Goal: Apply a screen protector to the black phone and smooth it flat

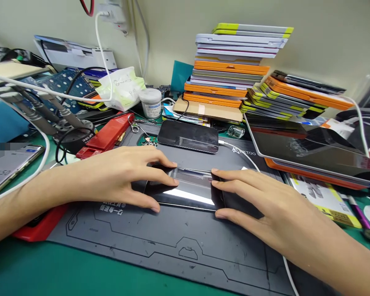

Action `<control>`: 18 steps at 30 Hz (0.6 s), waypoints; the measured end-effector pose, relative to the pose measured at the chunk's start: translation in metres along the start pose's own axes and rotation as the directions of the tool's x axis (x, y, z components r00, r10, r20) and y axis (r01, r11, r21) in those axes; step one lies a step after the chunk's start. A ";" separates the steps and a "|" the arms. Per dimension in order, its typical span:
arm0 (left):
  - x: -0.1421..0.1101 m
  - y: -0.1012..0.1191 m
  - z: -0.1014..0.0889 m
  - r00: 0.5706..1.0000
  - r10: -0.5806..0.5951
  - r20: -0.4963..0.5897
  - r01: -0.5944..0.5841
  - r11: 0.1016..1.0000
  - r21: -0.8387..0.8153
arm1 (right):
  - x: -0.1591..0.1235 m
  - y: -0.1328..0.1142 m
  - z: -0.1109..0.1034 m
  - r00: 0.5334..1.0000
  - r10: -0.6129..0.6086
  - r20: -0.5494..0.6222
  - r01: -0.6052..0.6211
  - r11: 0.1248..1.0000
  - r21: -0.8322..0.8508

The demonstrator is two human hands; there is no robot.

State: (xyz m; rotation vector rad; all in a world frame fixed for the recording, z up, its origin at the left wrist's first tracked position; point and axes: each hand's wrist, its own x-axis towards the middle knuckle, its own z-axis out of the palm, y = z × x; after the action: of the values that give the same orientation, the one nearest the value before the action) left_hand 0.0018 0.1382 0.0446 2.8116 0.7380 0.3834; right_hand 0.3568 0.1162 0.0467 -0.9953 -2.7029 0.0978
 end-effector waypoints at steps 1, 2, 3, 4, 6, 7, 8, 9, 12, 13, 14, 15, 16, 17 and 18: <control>0.000 0.000 0.000 1.000 0.005 0.001 -0.005 1.000 0.004 | 0.000 0.000 0.000 1.000 0.003 -0.004 -0.003 1.000 0.002; 0.000 0.000 0.000 1.000 0.010 0.001 -0.010 1.000 0.007 | 0.000 0.000 0.000 1.000 0.005 -0.007 -0.005 1.000 0.003; 0.000 0.000 0.000 1.000 0.015 0.000 -0.015 1.000 0.012 | 0.000 0.000 0.000 1.000 0.006 -0.008 -0.006 1.000 0.002; 0.000 0.000 0.000 1.000 0.021 -0.002 -0.021 1.000 0.018 | 0.000 0.000 0.000 1.000 0.006 -0.005 -0.006 1.000 -0.002; 0.000 0.000 0.000 0.999 0.033 -0.009 -0.032 0.999 0.030 | 0.000 0.000 -0.001 1.000 -0.002 -0.001 0.002 1.000 -0.015; 0.000 -0.001 0.000 0.999 0.037 -0.013 -0.037 0.999 0.032 | -0.001 0.000 -0.001 1.000 -0.009 0.001 0.009 1.000 -0.024; 0.000 -0.001 0.000 0.999 0.042 -0.018 -0.041 0.999 0.030 | -0.001 0.000 -0.002 1.000 -0.018 0.002 0.018 0.999 -0.032; 0.000 -0.001 0.000 0.999 0.046 -0.022 -0.045 0.999 0.027 | -0.001 0.000 -0.002 1.000 -0.025 0.002 0.025 0.999 -0.040; 0.000 -0.001 -0.001 0.999 0.041 -0.029 -0.040 0.999 0.015 | 0.000 0.000 -0.004 0.999 -0.047 0.005 0.047 0.997 -0.053; 0.000 -0.001 -0.001 0.999 0.034 -0.029 -0.033 0.999 0.010 | 0.000 0.000 -0.004 0.999 -0.052 0.005 0.052 0.997 -0.055; 0.000 -0.001 -0.001 0.999 0.026 -0.028 -0.026 1.000 0.006 | 0.000 0.000 -0.004 0.998 -0.057 0.006 0.057 0.997 -0.057; 0.000 -0.001 -0.001 0.999 0.020 -0.027 -0.020 1.000 0.003 | 0.000 0.000 -0.005 0.998 -0.062 0.005 0.063 0.996 -0.059; 0.000 -0.001 -0.001 1.000 0.017 -0.027 -0.017 1.000 0.002 | 0.000 0.000 -0.005 0.998 -0.070 0.002 0.070 0.995 -0.064; 0.000 0.000 -0.001 1.000 0.018 -0.026 -0.018 1.000 0.003 | 0.000 0.000 -0.005 0.997 -0.078 0.001 0.078 0.995 -0.069; 0.000 0.000 -0.002 1.000 0.020 -0.024 -0.020 1.000 0.005 | 0.000 -0.001 -0.006 0.996 -0.087 -0.001 0.086 0.993 -0.076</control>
State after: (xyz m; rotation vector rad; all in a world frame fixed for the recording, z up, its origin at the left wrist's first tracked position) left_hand 0.0015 0.1386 0.0461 2.8255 0.7169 0.4196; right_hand 0.3577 0.1158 0.0524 -0.8959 -2.7594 -0.0241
